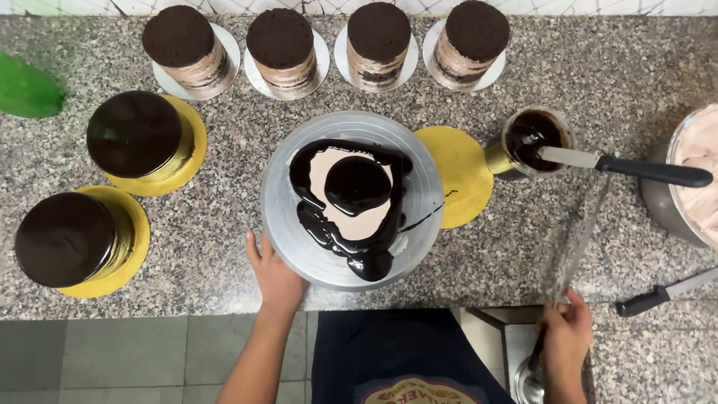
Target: The person pours dark chocolate glaze from a container onto a heart-shaped cake on a turntable, using a spatula to guide the glaze. They then spread the glaze over the top and sides of the cake with the spatula while rotating the turntable, smoothing the coating.
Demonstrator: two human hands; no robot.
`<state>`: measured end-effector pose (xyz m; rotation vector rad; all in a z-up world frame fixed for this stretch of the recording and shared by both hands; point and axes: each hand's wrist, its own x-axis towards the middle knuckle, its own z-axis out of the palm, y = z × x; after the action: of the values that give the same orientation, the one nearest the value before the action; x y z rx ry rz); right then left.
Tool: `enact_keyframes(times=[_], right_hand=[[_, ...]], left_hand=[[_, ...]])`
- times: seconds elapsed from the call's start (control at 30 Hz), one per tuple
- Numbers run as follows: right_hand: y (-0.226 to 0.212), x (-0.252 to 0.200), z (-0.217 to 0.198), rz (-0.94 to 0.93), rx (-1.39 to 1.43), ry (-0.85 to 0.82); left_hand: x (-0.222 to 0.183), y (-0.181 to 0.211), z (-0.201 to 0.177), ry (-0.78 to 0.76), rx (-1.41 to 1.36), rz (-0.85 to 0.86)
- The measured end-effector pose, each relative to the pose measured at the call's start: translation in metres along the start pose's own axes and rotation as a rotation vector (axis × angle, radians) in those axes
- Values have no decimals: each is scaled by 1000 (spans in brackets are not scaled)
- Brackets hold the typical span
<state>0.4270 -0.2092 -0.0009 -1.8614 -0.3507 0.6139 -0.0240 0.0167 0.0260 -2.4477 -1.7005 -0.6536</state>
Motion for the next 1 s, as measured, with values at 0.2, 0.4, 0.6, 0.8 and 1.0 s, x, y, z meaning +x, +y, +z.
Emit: enact_keyframes(times=[0.2, 0.4, 0.6, 0.8, 1.0], right_hand=[[16, -70, -19, 10, 414, 104], [-52, -133, 11, -293, 350, 60], [-89, -169, 93, 87, -274, -513], [-156, -238, 251, -533, -353, -1179], [-167, -263, 310, -802, -752, -1351]], left_hand=[[27, -13, -18, -150, -386, -108], [12, -27, 6, -82, -464, 116], [-41, -68, 32, 8, -875, -381], [-80, -49, -68, 260, -2271, -1058], [-40, -28, -121, 441, -2009, -912]])
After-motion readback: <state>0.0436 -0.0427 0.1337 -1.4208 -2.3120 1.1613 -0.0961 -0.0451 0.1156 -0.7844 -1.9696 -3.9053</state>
